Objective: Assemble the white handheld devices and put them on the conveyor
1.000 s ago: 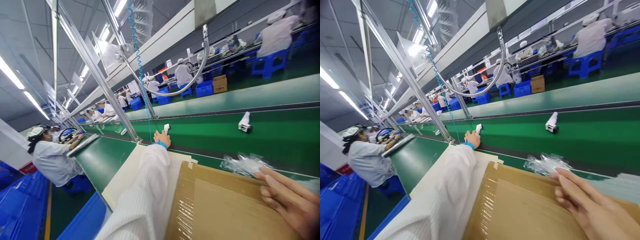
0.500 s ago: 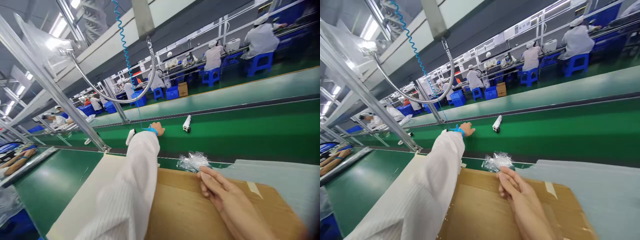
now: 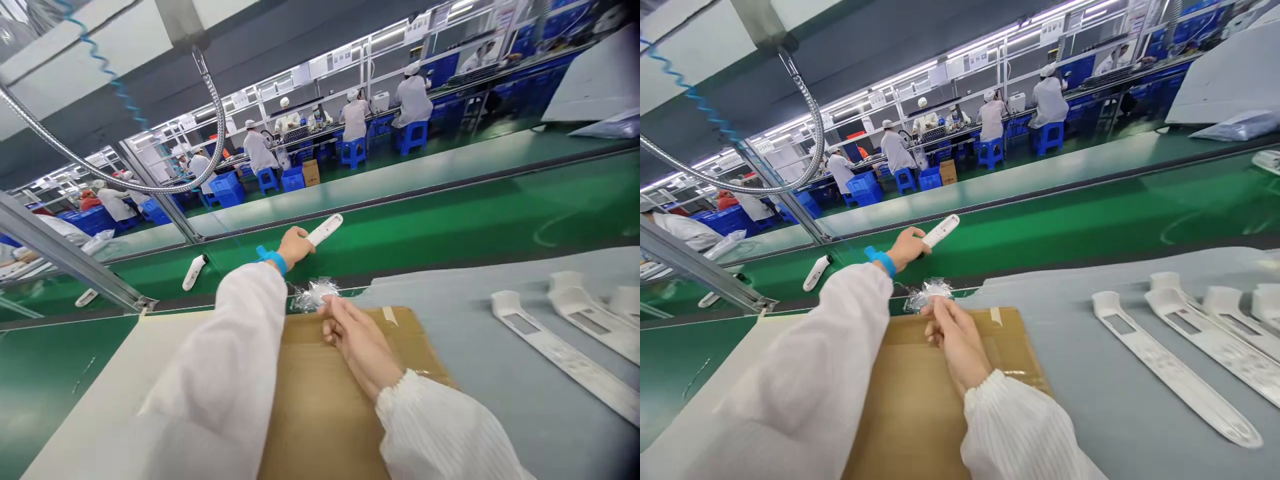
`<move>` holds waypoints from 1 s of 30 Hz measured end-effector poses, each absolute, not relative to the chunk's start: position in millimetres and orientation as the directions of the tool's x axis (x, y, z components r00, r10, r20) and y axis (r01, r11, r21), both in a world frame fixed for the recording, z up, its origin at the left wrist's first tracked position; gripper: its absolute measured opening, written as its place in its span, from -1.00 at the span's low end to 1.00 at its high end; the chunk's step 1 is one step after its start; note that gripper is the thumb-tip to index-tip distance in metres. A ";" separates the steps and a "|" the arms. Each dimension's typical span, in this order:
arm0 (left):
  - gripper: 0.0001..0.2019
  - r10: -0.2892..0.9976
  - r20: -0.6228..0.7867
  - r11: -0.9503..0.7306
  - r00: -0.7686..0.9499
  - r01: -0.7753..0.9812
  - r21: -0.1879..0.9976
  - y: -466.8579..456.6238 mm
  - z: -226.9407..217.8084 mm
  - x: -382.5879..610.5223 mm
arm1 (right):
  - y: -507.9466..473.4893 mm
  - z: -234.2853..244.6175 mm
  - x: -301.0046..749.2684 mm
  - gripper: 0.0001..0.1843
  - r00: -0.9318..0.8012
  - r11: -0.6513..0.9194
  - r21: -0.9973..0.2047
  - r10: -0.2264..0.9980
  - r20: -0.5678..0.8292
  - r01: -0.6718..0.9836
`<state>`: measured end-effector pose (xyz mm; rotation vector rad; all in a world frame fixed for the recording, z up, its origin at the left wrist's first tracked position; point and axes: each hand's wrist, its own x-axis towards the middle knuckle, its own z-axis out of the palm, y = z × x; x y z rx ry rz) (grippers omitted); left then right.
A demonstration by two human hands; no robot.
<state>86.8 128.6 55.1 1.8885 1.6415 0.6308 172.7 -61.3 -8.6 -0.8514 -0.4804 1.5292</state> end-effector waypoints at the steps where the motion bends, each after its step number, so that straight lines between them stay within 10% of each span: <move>1: -0.58 0.981 -0.009 -0.128 0.192 0.687 0.715 114.1 66.0 78.5 | -60.4 -7.5 174.0 -0.47 0.029 -0.157 -0.708 0.970 -0.243 -0.689; 7: -0.71 0.751 0.109 -0.339 0.651 0.239 0.910 1.5 76.4 36.9 | -66.8 6.6 178.1 -0.41 -0.220 -0.263 -0.695 0.963 -0.152 -0.670; 14: -0.64 0.990 0.105 -0.109 0.096 0.031 0.994 -54.6 9.4 31.8 | -72.9 -0.8 165.1 -0.20 -0.104 -0.125 -0.848 0.991 -0.083 -0.515; 19: -0.58 0.955 -0.058 0.061 0.291 -0.001 0.998 -74.1 -3.1 40.0 | -74.2 1.4 160.9 -0.16 0.047 -0.056 -0.836 0.994 -0.098 -0.546; 24: -0.78 0.963 0.001 -0.090 0.268 0.320 0.943 -75.9 2.6 34.7 | -74.4 1.4 173.2 -0.50 0.153 0.193 -0.971 0.965 0.214 0.142; 30: -0.78 0.939 0.062 -0.241 0.339 0.517 0.821 -66.6 18.3 12.6 | -63.6 -8.0 193.4 -0.85 0.029 0.416 -0.476 0.729 0.684 0.775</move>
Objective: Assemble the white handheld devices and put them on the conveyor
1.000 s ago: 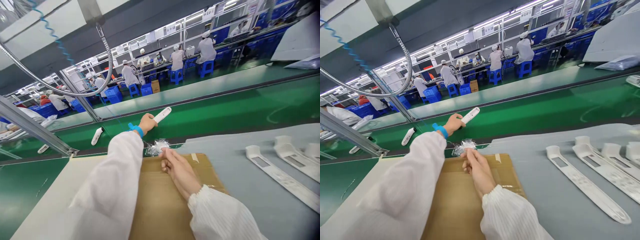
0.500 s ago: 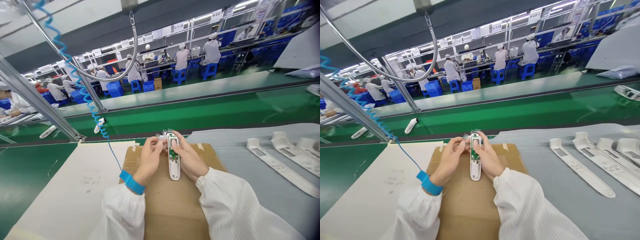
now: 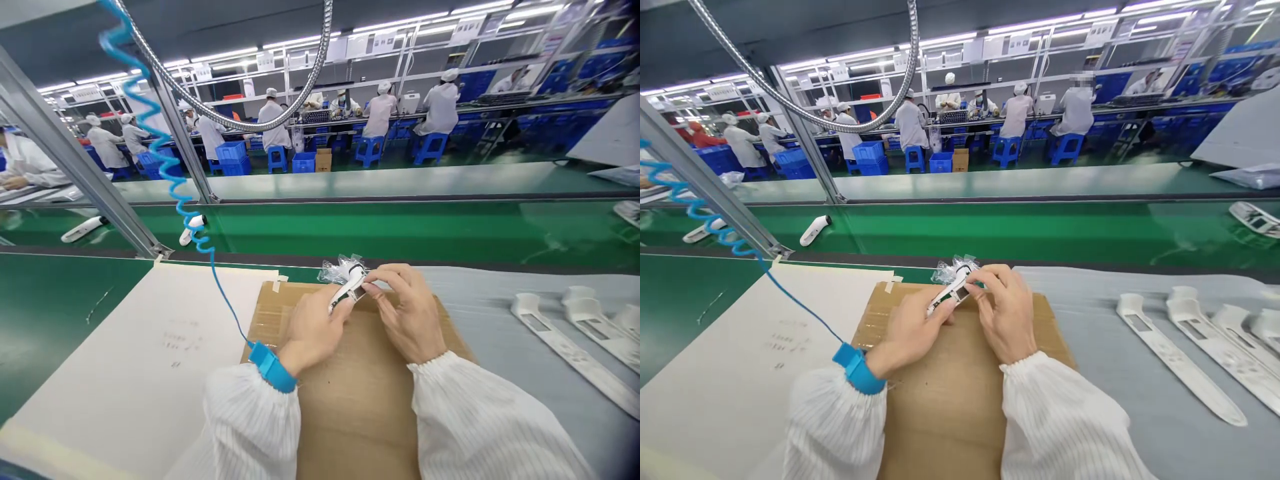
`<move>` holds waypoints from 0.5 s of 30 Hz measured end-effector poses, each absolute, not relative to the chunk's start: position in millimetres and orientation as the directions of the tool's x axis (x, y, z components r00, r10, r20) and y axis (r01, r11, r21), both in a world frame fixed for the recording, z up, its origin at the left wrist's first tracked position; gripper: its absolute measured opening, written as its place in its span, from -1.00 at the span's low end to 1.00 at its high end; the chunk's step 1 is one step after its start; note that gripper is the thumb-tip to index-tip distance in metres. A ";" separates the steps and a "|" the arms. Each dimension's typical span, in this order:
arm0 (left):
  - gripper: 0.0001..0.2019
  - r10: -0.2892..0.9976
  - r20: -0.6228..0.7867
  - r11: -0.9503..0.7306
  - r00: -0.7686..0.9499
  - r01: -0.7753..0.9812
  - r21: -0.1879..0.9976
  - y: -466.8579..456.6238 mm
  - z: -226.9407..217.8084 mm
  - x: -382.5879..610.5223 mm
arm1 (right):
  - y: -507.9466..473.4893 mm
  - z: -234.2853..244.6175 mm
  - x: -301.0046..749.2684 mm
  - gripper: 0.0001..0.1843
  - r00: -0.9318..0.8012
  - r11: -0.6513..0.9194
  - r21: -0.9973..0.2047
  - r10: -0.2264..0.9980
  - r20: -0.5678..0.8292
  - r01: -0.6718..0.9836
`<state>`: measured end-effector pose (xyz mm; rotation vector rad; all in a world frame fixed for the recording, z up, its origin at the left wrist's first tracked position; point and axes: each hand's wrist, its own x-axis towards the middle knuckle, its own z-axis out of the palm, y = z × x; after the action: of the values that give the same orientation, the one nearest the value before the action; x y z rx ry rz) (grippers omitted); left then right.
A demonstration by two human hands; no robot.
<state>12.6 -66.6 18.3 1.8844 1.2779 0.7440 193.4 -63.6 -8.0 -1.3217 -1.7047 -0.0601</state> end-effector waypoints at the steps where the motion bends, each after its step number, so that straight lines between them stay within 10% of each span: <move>1: -0.78 0.934 0.056 -0.240 0.352 0.503 0.830 -65.2 17.9 11.4 | -64.0 -9.3 194.2 -0.84 -0.010 0.412 -0.426 0.728 0.686 0.805; 8: -0.80 0.993 -0.110 0.097 0.048 0.218 0.971 -49.1 5.8 6.7 | -63.8 -5.0 184.3 -0.78 -0.064 0.478 -0.536 0.784 0.618 0.696; 15: -0.74 0.980 -0.075 0.109 0.183 -0.183 0.977 -52.5 18.7 3.5 | 2.9 -8.9 199.6 -0.95 0.030 0.115 -0.533 0.966 0.257 0.838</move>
<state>3.5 -52.5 18.7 1.0791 0.9836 1.0990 199.6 2.9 -8.9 -1.7490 -1.8334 0.2923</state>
